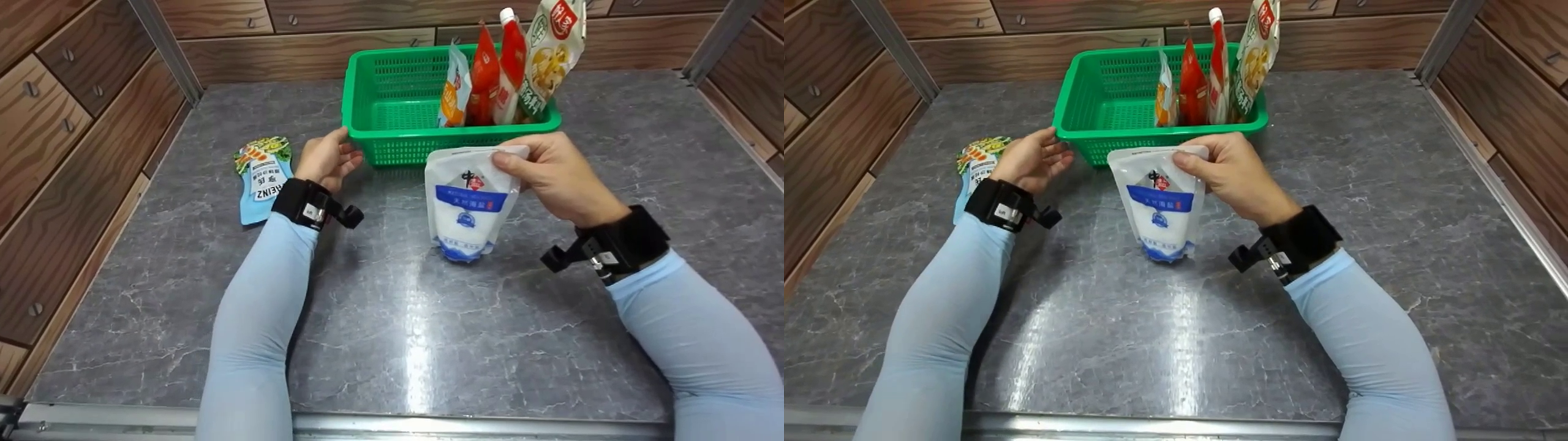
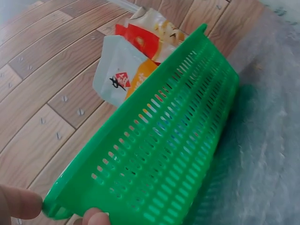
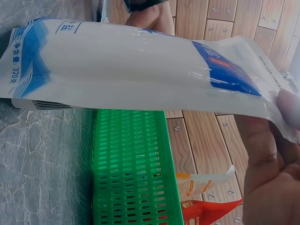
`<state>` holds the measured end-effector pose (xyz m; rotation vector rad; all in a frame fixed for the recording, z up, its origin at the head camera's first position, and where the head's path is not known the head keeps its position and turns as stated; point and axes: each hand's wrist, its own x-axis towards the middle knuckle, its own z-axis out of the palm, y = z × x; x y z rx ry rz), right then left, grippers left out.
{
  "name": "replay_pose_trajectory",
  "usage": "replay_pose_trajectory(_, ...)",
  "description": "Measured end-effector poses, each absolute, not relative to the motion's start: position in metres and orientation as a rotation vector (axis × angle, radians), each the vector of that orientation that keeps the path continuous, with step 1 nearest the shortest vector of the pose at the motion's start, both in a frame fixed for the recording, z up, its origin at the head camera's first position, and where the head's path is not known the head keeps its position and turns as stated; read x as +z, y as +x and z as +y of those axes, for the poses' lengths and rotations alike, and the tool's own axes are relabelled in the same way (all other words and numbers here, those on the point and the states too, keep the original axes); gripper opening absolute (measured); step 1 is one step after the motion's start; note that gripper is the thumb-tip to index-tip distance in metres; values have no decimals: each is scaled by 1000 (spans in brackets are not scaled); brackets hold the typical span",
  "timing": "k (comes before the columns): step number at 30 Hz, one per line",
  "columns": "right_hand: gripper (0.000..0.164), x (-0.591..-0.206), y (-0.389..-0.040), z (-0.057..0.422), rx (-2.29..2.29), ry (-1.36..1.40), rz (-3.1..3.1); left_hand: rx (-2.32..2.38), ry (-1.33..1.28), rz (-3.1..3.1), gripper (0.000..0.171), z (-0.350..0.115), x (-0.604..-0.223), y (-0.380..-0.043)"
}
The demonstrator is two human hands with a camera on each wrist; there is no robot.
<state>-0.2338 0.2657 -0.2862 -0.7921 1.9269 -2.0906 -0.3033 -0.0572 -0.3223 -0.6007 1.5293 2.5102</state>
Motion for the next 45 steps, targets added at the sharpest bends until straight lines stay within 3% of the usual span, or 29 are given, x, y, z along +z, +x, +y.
replay_pose_trajectory(24, 24, -280, -240, 265, -2037, -800, 1985, 2592, -533, 1421, 37, -55, -320, -312)
replay_pose_trajectory(45, 29, -233, -245, 234, -2155, -531, 2002, 2579, -516, 1400, 40, -57, -322, -314)
